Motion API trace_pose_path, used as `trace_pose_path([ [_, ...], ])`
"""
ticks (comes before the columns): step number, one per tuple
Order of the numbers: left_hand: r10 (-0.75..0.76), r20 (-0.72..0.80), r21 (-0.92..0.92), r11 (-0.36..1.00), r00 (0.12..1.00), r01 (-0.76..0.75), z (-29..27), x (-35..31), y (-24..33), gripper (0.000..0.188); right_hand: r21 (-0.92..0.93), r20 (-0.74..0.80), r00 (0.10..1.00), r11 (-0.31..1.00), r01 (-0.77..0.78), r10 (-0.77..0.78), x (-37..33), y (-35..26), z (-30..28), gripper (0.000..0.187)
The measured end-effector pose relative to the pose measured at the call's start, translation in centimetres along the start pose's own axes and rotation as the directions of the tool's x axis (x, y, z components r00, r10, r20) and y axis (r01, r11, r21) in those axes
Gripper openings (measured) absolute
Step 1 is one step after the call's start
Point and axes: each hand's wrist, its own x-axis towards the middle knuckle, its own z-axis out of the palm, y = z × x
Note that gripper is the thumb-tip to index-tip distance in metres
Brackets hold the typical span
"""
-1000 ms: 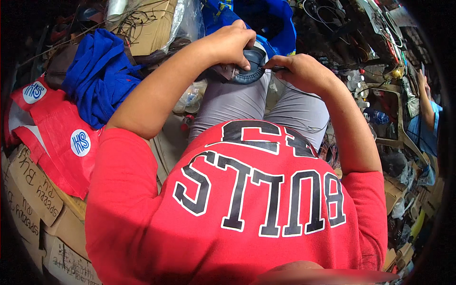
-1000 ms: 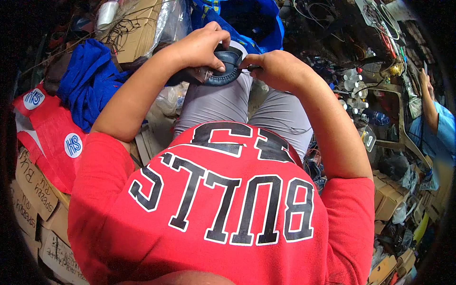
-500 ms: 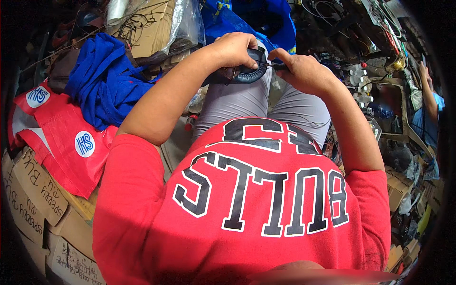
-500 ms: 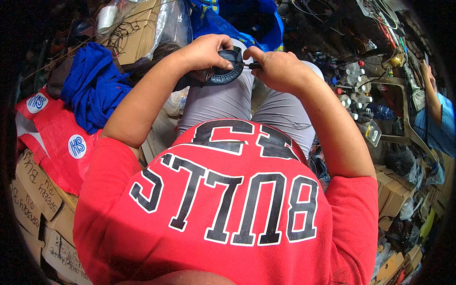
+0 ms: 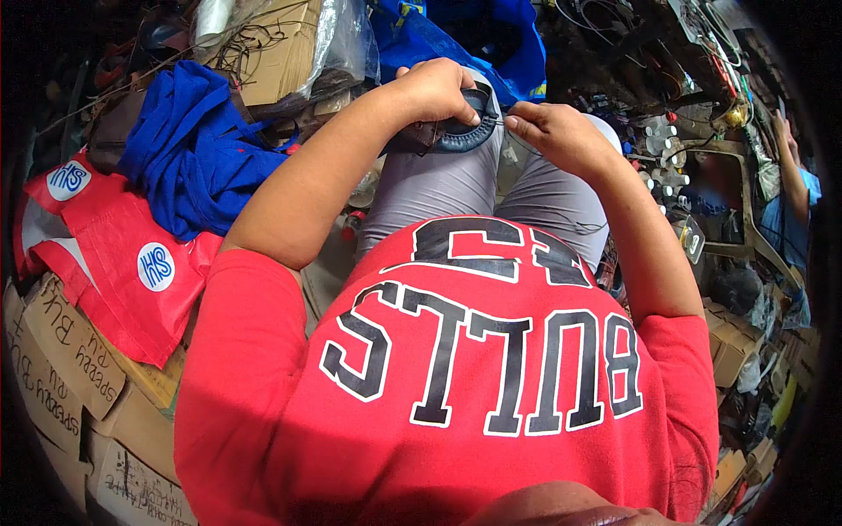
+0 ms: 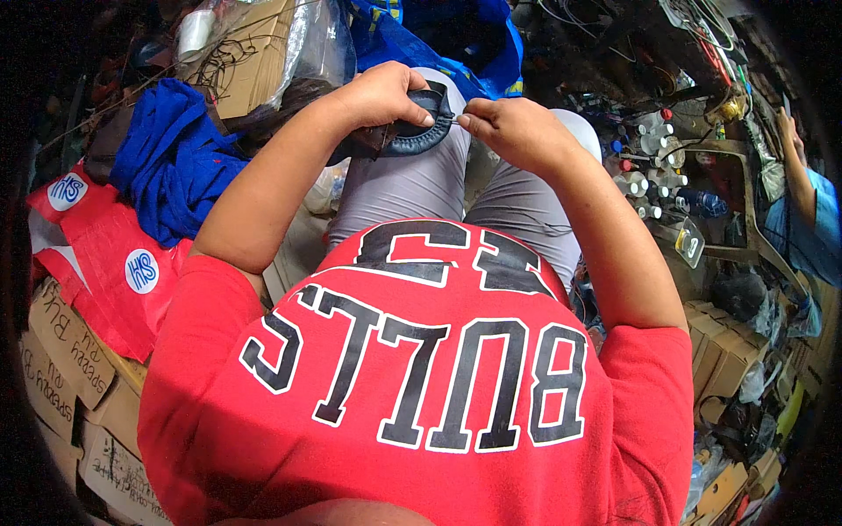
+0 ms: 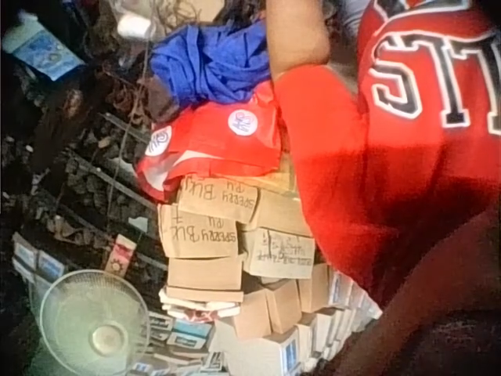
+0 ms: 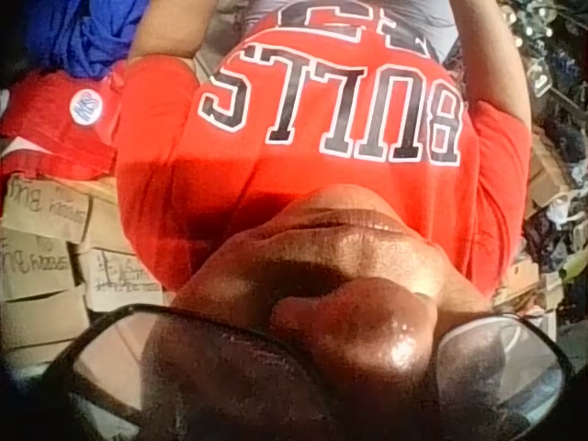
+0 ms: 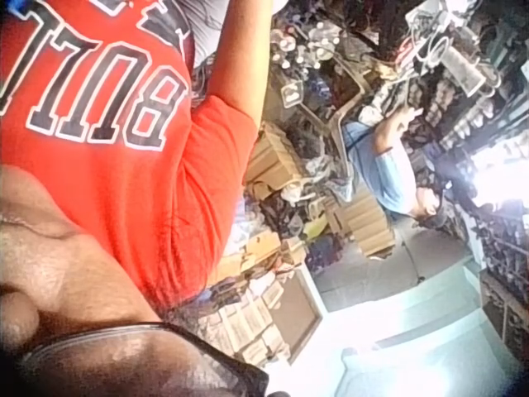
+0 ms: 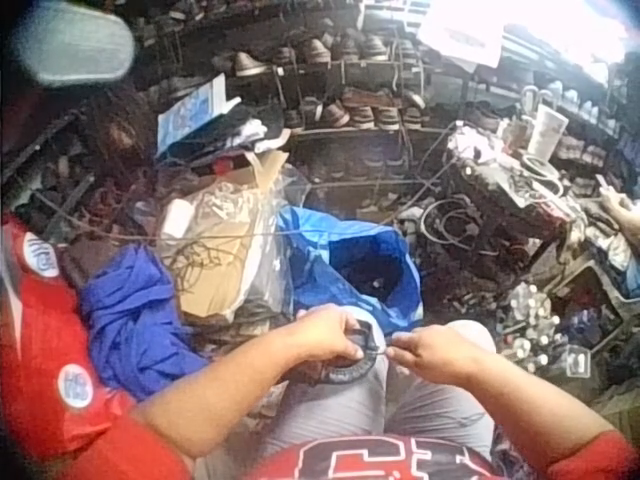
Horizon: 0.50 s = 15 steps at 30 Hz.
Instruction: Hand stitching a shoe component using a needle and thread.
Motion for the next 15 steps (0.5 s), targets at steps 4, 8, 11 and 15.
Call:
trace_pose_path([
  [4, 0.005, -0.008, 0.018, 1.0, 1.0, -0.005, -0.1, -0.3, 0.3, 0.036, -0.037, -0.037, 0.999, 0.999, -0.021, 0.02, 0.4, 0.1, 0.4, 0.034],
  [8, 0.008, -0.031, 0.058, 0.998, 0.999, -0.006, 0.1, -0.3, 0.0, 0.036, -0.057, -0.029, 0.999, 0.997, -0.044, 0.042, 0.7, -0.4, 0.3, 0.033],
  [11, 0.014, -0.052, 0.113, 0.994, 0.999, -0.008, 0.1, -0.5, 0.3, 0.034, -0.106, 0.03, 0.996, 0.991, -0.078, 0.082, 1.0, -0.6, 0.1, 0.032],
  [15, 0.022, -0.092, 0.14, 0.99, 0.996, -0.009, 0.4, -0.9, 0.7, 0.03, -0.241, 0.048, 0.997, 0.969, -0.05, 0.063, 1.5, -0.8, 0.0, 0.032],
])
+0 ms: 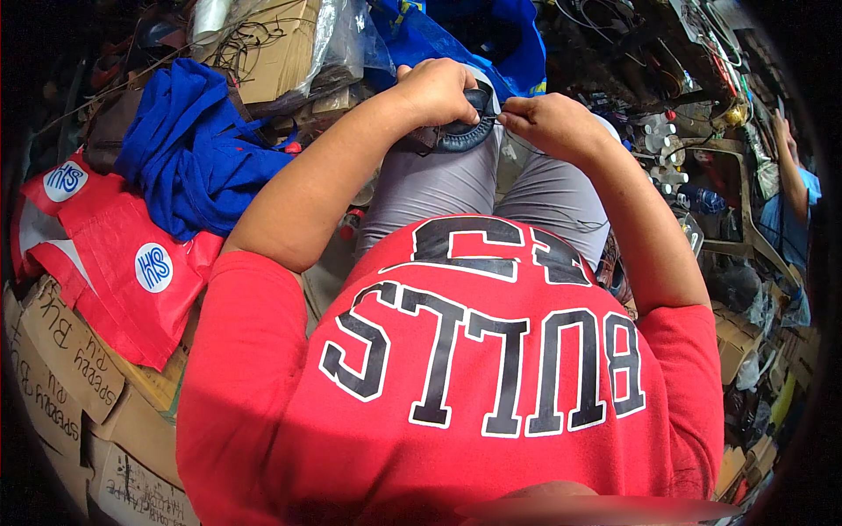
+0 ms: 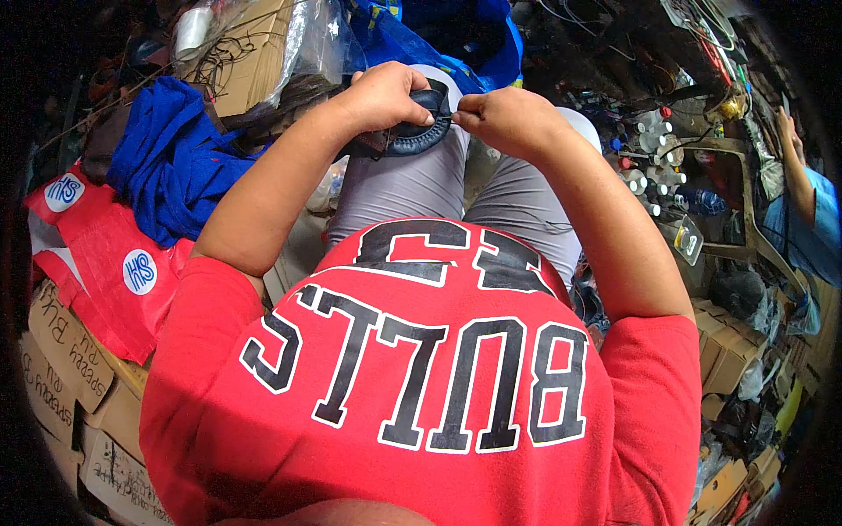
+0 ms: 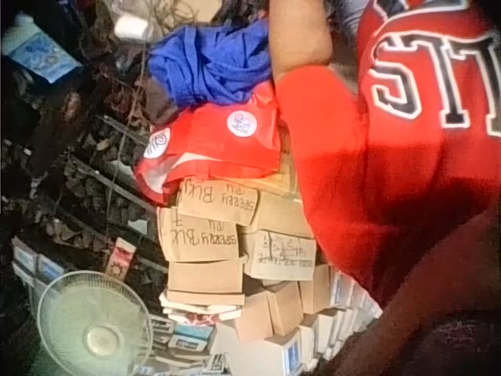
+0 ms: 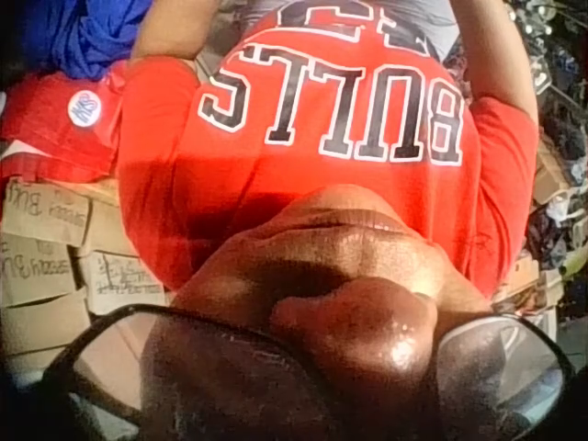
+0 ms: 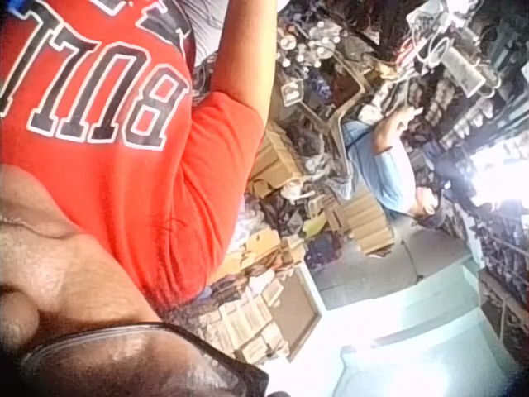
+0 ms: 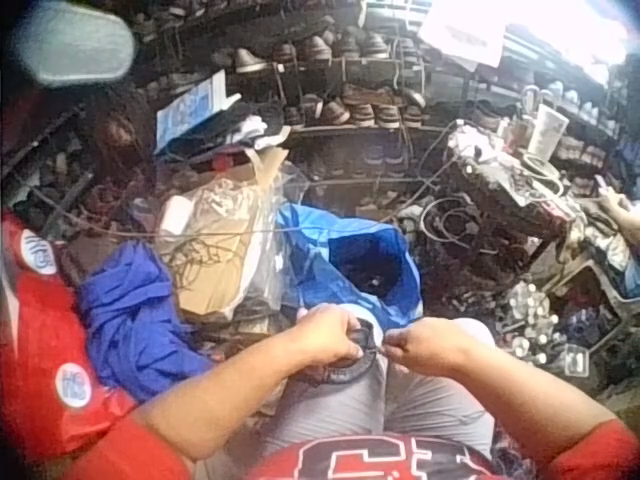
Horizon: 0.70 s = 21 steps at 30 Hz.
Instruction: Hand stitching a shoe component using a needle and thread.
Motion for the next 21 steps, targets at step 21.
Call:
trace_pose_path([
  [21, 0.055, -0.044, -0.018, 0.998, 0.998, -0.056, 0.9, -0.2, 0.1, 0.022, -0.312, 0.128, 0.977, 0.942, -0.122, 0.169, 1.5, -3.0, 0.7, 0.029],
])
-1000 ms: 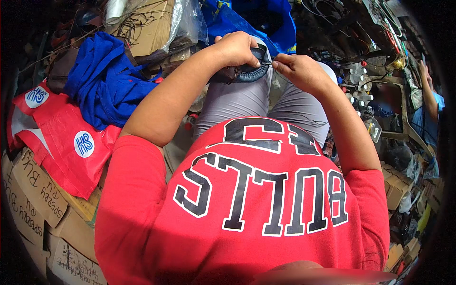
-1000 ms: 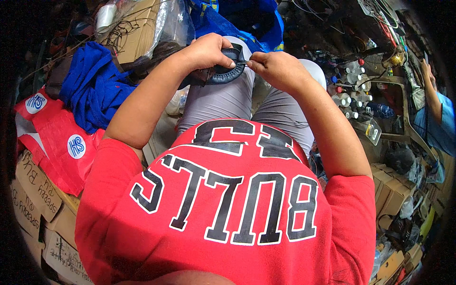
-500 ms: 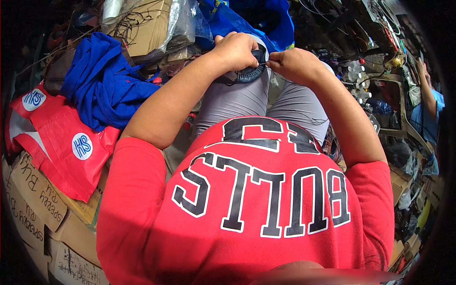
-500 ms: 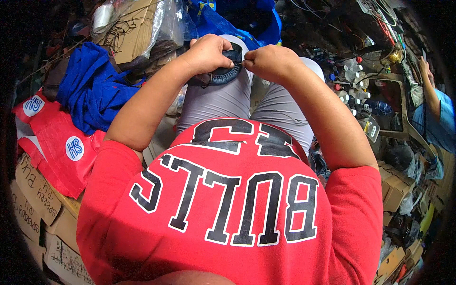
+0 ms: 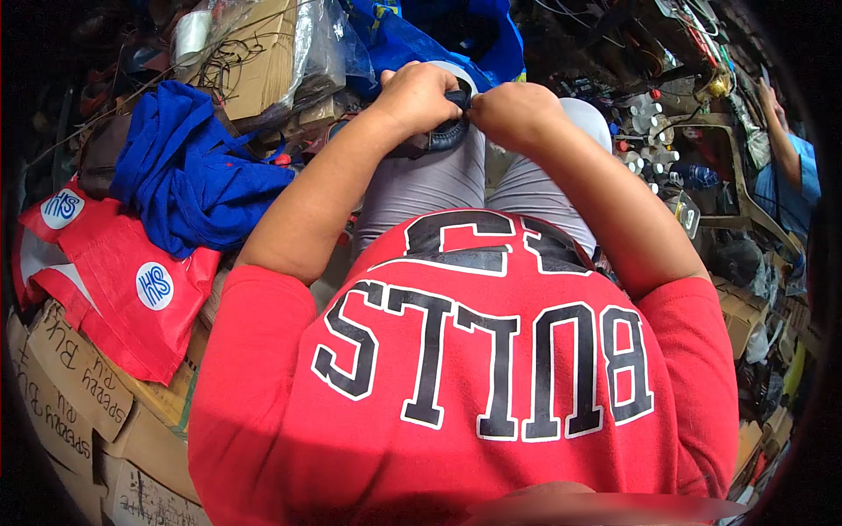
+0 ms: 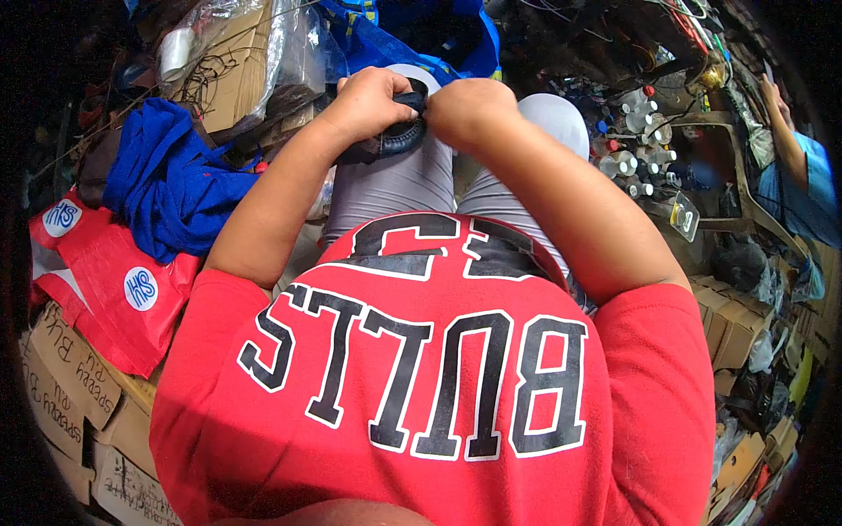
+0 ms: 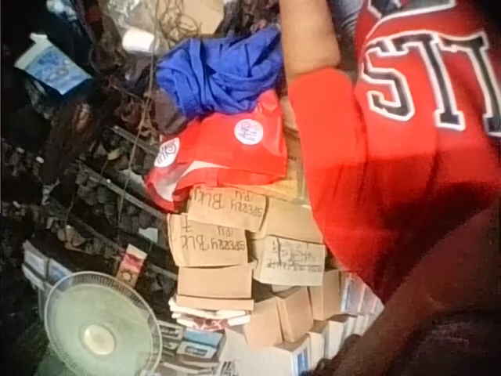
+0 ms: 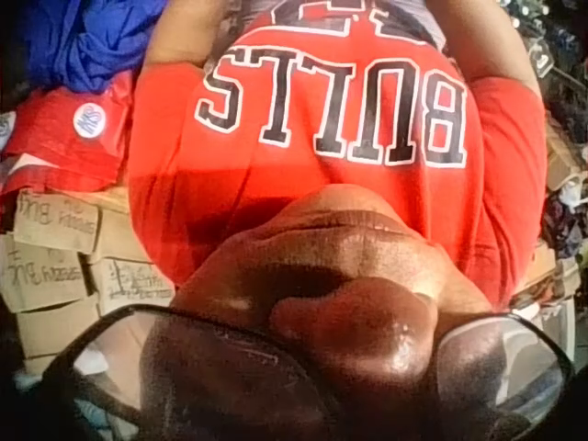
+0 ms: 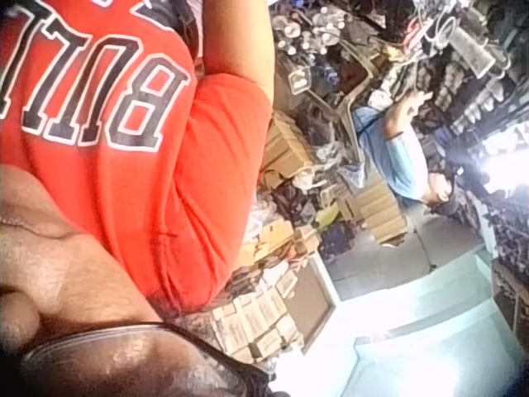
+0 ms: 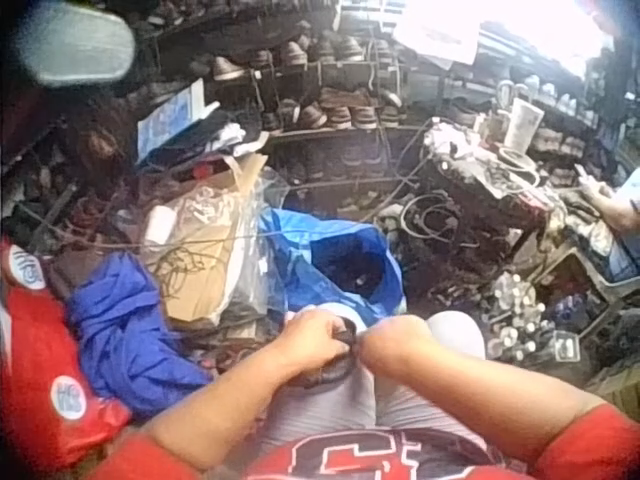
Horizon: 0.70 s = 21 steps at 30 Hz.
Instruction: Hand stitching a shoe component using a needle and thread.
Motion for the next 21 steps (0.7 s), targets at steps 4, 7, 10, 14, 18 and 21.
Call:
trace_pose_path([
  [4, 0.012, 0.042, -0.159, 0.987, 0.999, -0.005, -0.2, 0.1, -1.1, 0.024, 0.312, -0.048, 0.995, 0.945, 0.098, -0.088, -0.9, 2.2, 0.6, 0.035],
  [7, 0.02, 0.046, -0.241, 0.971, 0.999, -0.008, 0.2, 0.8, -1.9, 0.024, 0.392, -0.155, 0.987, 0.914, 0.106, -0.048, -2.0, 3.2, 0.9, 0.035],
  [10, 0.04, 0.075, -0.256, 0.966, 0.996, -0.019, 0.3, 1.0, -2.3, 0.023, 0.439, -0.169, 0.986, 0.894, 0.089, -0.015, -2.2, 3.1, 0.6, 0.035],
  [14, 0.024, 0.094, -0.271, 0.963, 0.995, 0.002, 0.3, 1.0, -2.0, 0.024, 0.428, -0.155, 0.987, 0.898, 0.101, -0.037, -1.7, 2.9, 0.6, 0.036],
  [18, 0.025, 0.084, -0.232, 0.973, 0.996, -0.005, 0.0, 0.9, -1.7, 0.025, 0.401, -0.147, 0.988, 0.911, 0.093, -0.036, -1.3, 2.6, 0.9, 0.036],
  [21, 0.027, 0.086, -0.239, 0.971, 0.996, -0.005, -0.2, 0.8, -1.6, 0.025, 0.402, -0.165, 0.986, 0.91, 0.099, -0.034, -1.0, 2.5, 1.2, 0.036],
])
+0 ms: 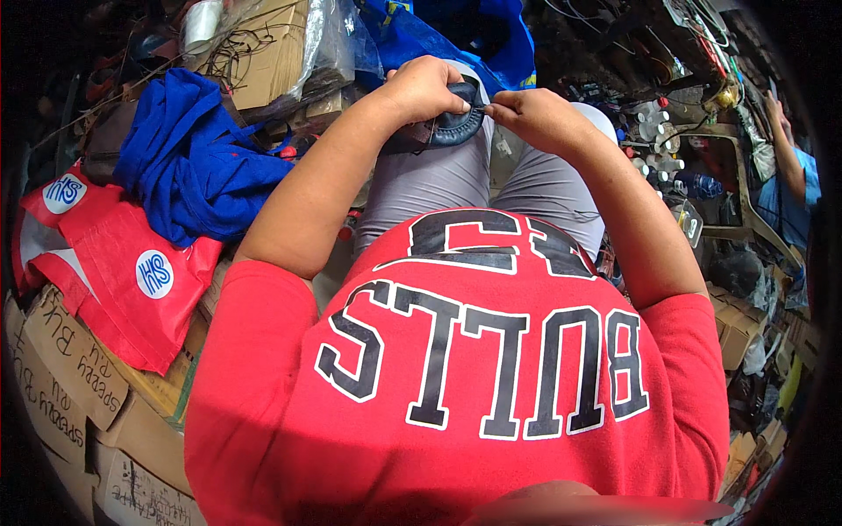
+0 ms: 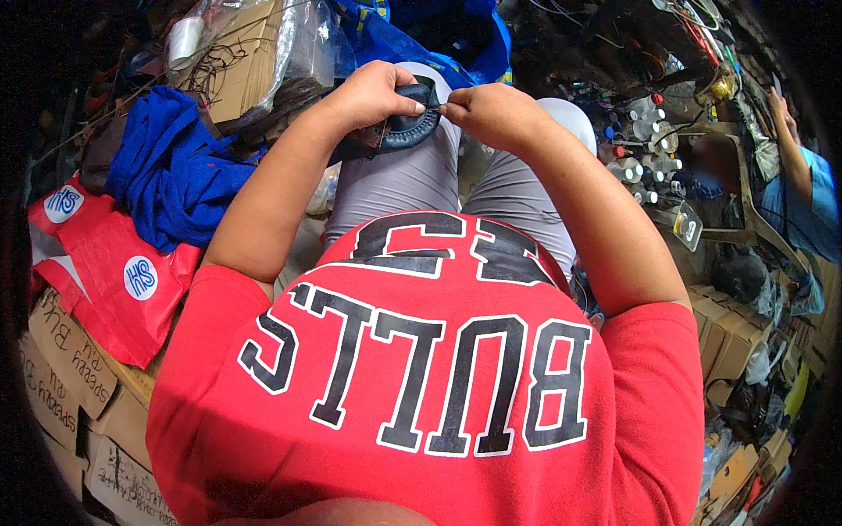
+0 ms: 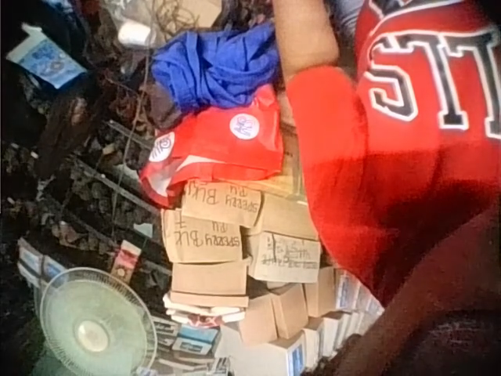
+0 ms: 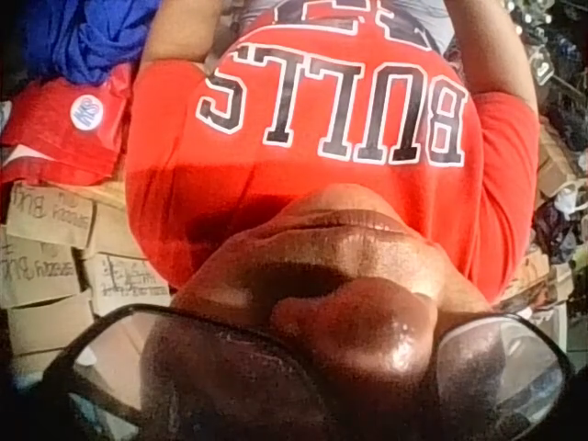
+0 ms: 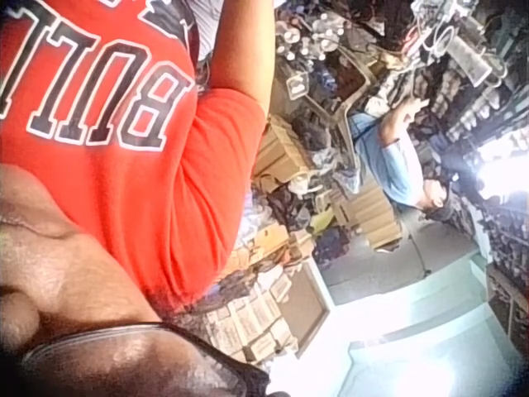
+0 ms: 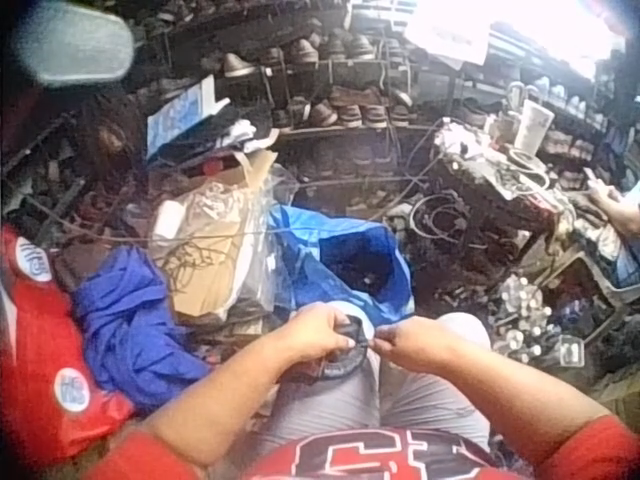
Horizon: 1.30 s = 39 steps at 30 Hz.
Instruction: Hand stitching a shoe component using a needle and thread.
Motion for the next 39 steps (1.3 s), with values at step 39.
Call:
trace_pose_path([
  [39, 0.497, -0.294, 0.627, 0.745, 0.816, -0.228, 2.9, -5.7, 0.2, 0.039, 0.542, 0.332, 0.943, 0.821, -0.179, -0.014, -2.6, 0.1, -1.8, 0.037],
])
